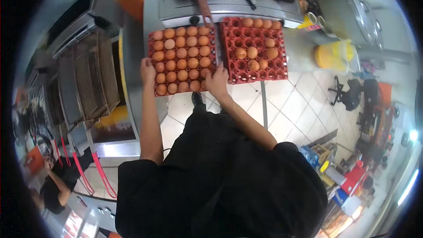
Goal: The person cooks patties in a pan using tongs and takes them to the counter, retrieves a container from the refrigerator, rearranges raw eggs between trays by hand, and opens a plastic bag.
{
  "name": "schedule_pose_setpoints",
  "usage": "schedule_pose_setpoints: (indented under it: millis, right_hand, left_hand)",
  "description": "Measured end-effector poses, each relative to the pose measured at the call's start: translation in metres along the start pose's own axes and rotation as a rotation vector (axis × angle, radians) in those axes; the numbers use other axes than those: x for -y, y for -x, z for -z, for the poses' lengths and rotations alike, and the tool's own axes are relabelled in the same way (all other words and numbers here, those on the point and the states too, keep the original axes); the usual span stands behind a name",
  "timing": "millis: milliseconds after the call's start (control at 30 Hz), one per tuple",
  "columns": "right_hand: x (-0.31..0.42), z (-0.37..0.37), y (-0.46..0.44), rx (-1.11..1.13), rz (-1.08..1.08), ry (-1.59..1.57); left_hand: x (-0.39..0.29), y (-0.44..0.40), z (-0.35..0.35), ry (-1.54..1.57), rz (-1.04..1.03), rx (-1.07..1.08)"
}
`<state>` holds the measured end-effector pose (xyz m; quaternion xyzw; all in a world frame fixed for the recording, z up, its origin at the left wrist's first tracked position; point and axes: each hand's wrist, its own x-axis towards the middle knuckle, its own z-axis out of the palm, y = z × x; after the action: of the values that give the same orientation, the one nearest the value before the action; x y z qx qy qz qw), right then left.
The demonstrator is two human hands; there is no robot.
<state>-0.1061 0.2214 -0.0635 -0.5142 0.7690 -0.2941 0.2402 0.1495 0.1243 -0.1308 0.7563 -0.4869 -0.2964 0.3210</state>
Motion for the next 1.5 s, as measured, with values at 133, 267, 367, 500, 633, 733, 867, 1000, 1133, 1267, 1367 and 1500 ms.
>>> schedule_pose_setpoints:
  millis: [133,267,367,500,633,733,867,1000,1133,1267,1367,1500]
  right_hand:
    - [-0.018,0.099,-0.026,-0.257,0.139,-0.043]
    - [-0.124,0.196,-0.087,-0.508,-0.122,0.117]
    - [-0.087,0.219,-0.080,-0.315,-0.048,-0.048]
    - [-0.021,0.177,-0.029,0.660,-0.026,-0.286]
    - [-0.017,0.165,-0.027,0.410,-0.041,-0.307]
    - [-0.028,0.158,-0.031,0.749,-0.076,-0.376]
    - [-0.044,0.096,0.001,0.772,0.011,-0.190]
    - [-0.032,0.064,0.015,0.736,-0.196,-0.083]
    - [-0.042,0.027,0.026,0.501,-0.157,-0.185]
    - [-0.022,0.029,0.025,0.395,-0.168,-0.003]
    - [-0.007,0.068,0.027,0.642,-0.055,-0.110]
    - [-0.011,0.091,0.021,0.569,-0.093,-0.017]
  left_hand:
    - [0.001,-0.005,0.003,-0.005,0.071,0.008]
    - [-0.015,0.002,0.007,0.038,0.170,0.033]
    - [-0.017,0.001,0.009,-0.019,0.198,0.062]
    - [-0.032,0.006,0.017,0.069,0.346,0.074]
    - [-0.030,0.005,0.013,-0.038,0.313,0.055]
    - [-0.031,0.007,0.013,-0.052,0.285,0.056]
    - [-0.044,0.013,0.018,-0.046,0.264,0.050]
    - [-0.038,0.010,0.017,0.028,0.318,0.059]
    - [-0.037,0.011,0.018,-0.056,0.235,0.055]
    - [-0.035,0.011,0.018,-0.032,0.187,0.069]
    - [-0.037,0.011,0.019,-0.078,0.211,0.082]
    - [-0.025,0.008,0.011,-0.061,0.163,0.068]
